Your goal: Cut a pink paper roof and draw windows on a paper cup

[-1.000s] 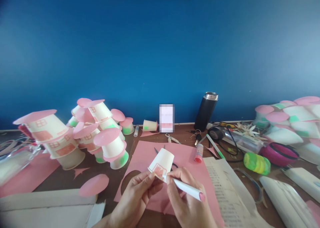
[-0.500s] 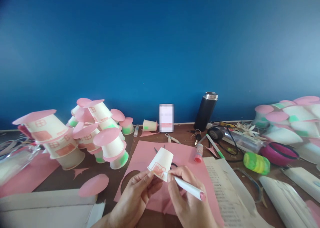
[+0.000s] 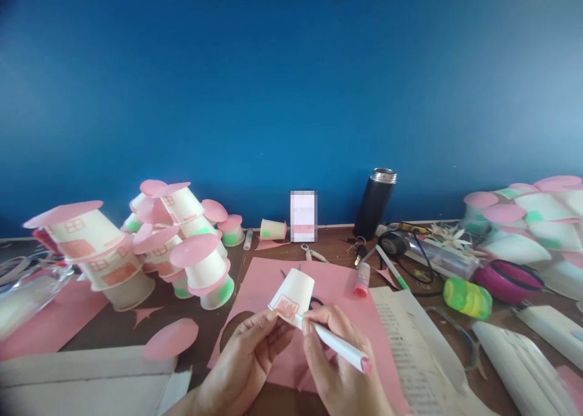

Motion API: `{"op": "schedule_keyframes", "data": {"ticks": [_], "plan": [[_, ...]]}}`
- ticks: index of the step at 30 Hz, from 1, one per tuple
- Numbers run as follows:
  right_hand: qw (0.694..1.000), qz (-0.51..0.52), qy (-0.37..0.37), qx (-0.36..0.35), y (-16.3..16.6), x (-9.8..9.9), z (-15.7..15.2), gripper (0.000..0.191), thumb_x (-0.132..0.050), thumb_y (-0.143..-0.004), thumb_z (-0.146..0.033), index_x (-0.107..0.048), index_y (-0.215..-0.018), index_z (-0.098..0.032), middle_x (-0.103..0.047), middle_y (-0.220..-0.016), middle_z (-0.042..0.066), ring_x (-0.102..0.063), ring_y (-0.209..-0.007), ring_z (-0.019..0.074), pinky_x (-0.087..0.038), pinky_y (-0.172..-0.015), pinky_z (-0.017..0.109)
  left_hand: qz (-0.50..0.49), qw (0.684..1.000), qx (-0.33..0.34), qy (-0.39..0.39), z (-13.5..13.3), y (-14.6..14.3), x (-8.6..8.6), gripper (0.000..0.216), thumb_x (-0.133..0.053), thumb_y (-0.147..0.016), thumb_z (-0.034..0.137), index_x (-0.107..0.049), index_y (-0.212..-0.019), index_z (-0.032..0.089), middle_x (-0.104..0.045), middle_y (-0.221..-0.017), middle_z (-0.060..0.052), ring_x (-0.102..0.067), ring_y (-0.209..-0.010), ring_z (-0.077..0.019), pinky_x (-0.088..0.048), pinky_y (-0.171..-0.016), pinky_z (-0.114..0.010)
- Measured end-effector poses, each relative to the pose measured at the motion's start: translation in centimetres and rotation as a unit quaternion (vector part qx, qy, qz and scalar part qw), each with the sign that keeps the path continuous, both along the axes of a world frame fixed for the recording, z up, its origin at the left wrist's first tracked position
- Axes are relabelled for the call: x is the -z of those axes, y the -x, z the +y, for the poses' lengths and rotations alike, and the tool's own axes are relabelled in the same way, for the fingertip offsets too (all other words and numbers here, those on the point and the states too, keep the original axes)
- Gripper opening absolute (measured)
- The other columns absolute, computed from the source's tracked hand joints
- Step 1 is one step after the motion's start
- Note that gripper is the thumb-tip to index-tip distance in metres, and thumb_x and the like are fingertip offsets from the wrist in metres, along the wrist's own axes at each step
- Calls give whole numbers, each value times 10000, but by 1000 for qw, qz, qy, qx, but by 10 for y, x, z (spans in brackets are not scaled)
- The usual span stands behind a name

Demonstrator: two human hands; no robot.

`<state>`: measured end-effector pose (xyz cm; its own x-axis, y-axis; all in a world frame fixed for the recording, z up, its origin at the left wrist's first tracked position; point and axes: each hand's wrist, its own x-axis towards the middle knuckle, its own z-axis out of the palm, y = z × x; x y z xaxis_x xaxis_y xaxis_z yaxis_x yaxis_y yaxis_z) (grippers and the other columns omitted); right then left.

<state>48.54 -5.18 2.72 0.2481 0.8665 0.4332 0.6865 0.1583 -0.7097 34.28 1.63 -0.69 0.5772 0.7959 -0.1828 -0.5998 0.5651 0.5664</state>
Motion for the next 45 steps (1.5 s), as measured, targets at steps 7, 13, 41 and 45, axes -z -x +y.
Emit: {"op": "schedule_keyframes", "data": {"ticks": [7,13,41,45], "plan": [[1000,2,16,-23,1,-3,-2,142,-500,-906,-341,-572,-854,-230,-614,-652,-9,-591,-527,141,-453,-437,203,-15,1000,-5,22,1,0,-1,131,-630,-842,183,-723,-857,92,-737,-902,-99,-669,-878,-167,-525,-849,-281],[1000,9,11,-22,1,-1,-2,141,-500,-910,-341,-561,-853,-228,-611,-662,-7,-580,-519,134,-452,-443,201,-16,998,-12,57,1,0,-3,95,-650,-814,137,-729,-798,85,-741,-837,-90,-682,-827,-162,-550,-824,-272],[1000,16,5,-12,1,-1,-1,125,-518,-902,-331,-575,-858,-229,-616,-680,-13,-526,-465,112,-441,-437,199,2,996,-19,92,1,0,-7,93,-646,-805,114,-727,-779,74,-750,-819,-108,-698,-803,-176,-570,-778,-268],[999,25,3,-37,4,-2,-1,113,-508,-907,-316,-569,-850,-240,-587,-638,-38,-531,-475,110,-446,-447,188,2,995,-21,95,2,0,-6,94,-644,-808,112,-727,-790,70,-744,-804,-102,-696,-796,-172,-573,-780,-270]]}}
